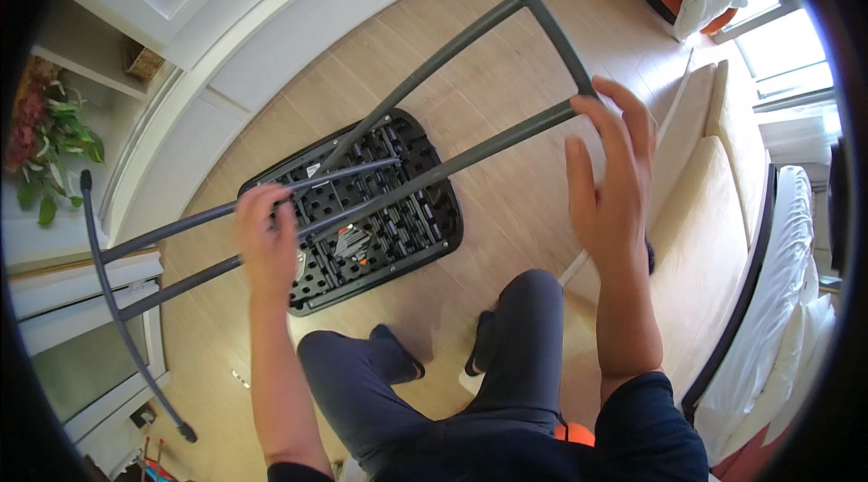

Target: The person wipes a black stool with a cloth, then flips it over to attach the metal legs. They repeatedly insert and remove the legs, adjusting the fit before finally securing them and placing the stool upright.

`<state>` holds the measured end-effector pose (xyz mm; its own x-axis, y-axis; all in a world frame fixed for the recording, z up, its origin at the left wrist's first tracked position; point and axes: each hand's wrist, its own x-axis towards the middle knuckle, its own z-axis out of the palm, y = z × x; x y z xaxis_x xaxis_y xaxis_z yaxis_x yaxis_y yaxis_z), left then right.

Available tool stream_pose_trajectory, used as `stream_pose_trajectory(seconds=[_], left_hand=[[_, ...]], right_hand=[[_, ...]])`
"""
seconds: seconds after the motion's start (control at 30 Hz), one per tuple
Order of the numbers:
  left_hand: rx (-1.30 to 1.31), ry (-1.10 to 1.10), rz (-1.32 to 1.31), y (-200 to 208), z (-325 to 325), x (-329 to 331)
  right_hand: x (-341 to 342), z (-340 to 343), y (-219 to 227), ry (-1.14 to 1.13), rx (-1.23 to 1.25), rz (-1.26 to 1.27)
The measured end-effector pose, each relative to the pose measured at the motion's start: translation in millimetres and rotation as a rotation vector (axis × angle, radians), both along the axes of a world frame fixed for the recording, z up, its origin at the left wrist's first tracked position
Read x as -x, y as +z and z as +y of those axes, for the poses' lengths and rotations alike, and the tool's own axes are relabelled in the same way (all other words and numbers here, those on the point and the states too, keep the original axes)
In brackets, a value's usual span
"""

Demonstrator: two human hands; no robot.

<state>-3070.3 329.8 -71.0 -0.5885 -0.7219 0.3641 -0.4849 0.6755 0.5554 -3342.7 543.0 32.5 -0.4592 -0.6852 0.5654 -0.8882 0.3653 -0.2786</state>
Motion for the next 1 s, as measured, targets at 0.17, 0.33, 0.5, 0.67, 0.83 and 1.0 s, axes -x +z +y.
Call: stream_pose_trajectory(seconds=[0.17,0.33,0.5,0.67,0.83,1.0], left_hand=[[-0.220,-0.301,-0.109,-126.4,12.6,77.7],[-0.956,-0.337,0.024,-221.8,10.8,46.3],[-0.659,-0.029,-0.033,-239.7,38.7,78.1],[-0.590,0.101,-0.027,-223.5,43.8,66.3],[-0.613,0.161,0.057,-235.7,44.6,74.7],[-0.686,0.303,0.118,-235.9,45.6,83.7]], right_hand=[[-36.2,42.8,-84.9,0.652,0.122,-0.157],[-2.2,40.1,-283.4,0.369,-0.357,-0.807],[33.0,-44.9,-448.5,0.249,-0.556,-0.974],[-8.7,-156.5,-503.9,0.514,-0.620,-0.591],[-12.3,-184.4,-520.3,0.730,-0.813,-0.239],[14.2,-175.7,-537.4,0.793,-0.460,-0.634]])
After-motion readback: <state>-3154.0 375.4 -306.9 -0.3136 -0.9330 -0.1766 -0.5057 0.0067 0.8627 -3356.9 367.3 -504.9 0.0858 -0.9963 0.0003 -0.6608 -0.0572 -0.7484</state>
